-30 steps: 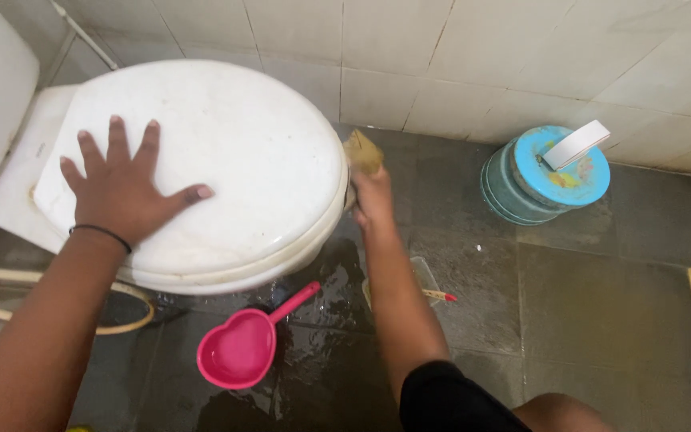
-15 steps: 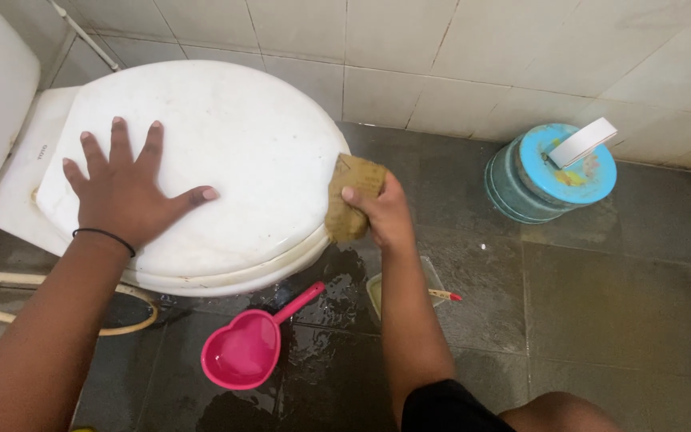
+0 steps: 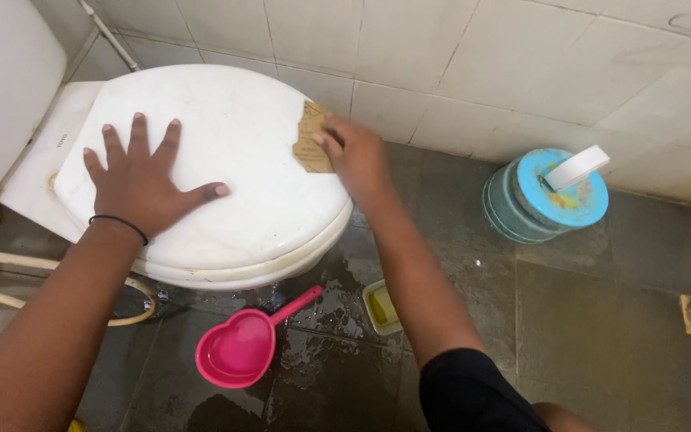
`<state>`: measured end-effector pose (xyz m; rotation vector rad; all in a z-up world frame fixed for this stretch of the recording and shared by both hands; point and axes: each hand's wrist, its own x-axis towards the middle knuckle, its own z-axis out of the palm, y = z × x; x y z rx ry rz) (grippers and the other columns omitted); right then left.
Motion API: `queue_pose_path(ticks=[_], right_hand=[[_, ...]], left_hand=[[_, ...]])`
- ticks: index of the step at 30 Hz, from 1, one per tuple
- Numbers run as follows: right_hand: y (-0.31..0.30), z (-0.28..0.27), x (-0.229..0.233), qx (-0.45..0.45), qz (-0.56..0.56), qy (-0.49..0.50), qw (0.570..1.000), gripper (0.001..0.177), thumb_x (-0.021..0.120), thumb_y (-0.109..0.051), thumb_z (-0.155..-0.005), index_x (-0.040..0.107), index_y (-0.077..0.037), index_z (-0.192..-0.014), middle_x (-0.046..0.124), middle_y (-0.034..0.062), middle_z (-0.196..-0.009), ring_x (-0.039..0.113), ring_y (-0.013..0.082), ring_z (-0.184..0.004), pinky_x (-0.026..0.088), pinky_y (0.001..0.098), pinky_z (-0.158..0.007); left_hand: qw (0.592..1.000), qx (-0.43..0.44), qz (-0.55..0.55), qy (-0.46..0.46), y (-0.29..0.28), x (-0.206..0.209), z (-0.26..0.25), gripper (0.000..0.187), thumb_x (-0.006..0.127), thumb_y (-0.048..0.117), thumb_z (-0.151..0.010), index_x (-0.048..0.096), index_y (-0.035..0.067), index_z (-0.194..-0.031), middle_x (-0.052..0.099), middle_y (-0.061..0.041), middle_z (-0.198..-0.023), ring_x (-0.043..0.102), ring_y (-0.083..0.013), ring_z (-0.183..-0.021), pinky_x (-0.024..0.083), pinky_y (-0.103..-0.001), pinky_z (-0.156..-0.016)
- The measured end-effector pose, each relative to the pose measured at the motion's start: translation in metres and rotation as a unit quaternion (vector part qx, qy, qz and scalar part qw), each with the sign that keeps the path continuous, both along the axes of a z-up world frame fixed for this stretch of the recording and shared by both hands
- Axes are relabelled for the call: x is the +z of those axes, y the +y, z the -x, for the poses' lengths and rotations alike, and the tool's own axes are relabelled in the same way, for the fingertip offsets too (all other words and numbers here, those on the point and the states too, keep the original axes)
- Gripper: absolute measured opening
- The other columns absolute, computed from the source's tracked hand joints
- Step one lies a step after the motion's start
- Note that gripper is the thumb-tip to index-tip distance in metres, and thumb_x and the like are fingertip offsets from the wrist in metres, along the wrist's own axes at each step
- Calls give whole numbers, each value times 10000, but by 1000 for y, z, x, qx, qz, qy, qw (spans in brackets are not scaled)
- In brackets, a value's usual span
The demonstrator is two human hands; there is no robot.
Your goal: Cleaning the exterior surfaces and base of a toilet using detergent, brushes, and sponges.
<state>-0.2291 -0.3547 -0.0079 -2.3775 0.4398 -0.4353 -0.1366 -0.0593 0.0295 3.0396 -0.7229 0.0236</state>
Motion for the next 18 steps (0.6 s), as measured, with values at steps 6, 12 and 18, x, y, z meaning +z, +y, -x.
queue_pose_path(ticks=[6, 12, 18], right_hand=[[39, 76, -9, 82, 141, 26, 986, 582, 538, -395, -1073, 511, 80, -1408, 441, 322, -1506, 566, 476, -1332, 461, 541, -1106], [42, 25, 16, 75, 128, 141, 979, 841, 567, -472, -1001, 262, 152, -1477, 315, 401, -1496, 388, 545, -1397, 373, 586, -1081], [48, -42, 84, 75, 2, 246, 966, 749, 464, -543, -994, 449, 66, -1430, 617, 268, -1339, 672, 346, -1196, 512, 475, -1053]], left_hand=[[1000, 3, 0, 0, 0, 3, 2, 1340, 477, 1044, -560, 287, 218, -1598, 139, -257, -1656, 39, -562, -1491, 74, -768, -1113], [1000, -5, 3, 8, 3, -3, -3, 1377, 450, 1073, -549, 239, 216, -1606, 114, -270, -1649, 3, -574, -1481, 46, -784, -1092], [1000, -14, 28, 4, 3, 6, 1, 1393, 473, 1047, -530, 259, 189, -1606, 130, -283, -1661, 12, -593, -1478, 5, -781, -1094]])
